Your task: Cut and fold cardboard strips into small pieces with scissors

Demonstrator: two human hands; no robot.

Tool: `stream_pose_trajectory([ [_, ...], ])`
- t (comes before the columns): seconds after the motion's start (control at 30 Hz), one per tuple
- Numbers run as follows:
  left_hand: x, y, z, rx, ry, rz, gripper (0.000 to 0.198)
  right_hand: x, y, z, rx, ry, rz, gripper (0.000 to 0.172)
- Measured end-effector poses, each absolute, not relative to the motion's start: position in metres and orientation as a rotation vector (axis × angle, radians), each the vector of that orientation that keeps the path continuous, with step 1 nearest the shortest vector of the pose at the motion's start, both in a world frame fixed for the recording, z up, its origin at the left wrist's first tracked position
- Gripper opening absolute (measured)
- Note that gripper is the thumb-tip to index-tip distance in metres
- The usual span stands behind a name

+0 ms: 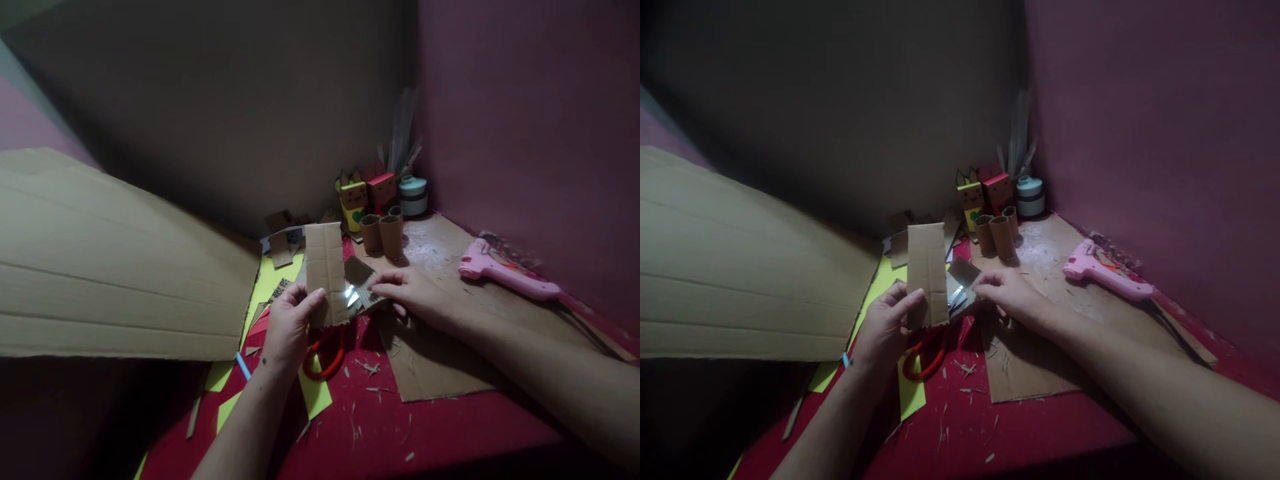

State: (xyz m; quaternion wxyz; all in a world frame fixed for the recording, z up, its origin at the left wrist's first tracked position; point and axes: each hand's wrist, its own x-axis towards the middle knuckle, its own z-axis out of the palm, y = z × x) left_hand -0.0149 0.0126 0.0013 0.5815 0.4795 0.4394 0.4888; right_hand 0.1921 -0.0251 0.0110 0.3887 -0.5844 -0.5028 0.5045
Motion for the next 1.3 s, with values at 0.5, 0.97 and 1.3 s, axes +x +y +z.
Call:
stream_pose_trajectory([
  [0.5, -0.018, 0.006, 0.003, 1.149, 1.029, 1.092, 0.024, 0.191, -0.013, -0.003, -1.525, -1.298, 1.212, 0.027],
  [0.97, -0.017, 0.005, 0.006, 1.117, 1.016, 1.117, 0.027, 0.198, -0.009, -0.019, -1.136, -0.988, 1.476, 0.024],
  [1.3, -0.018, 0.006, 0.009, 1.138, 1.045, 1.085, 0.025, 0.201, -0.009, -0.010, -0.734, -0.802, 1.587, 0.024],
])
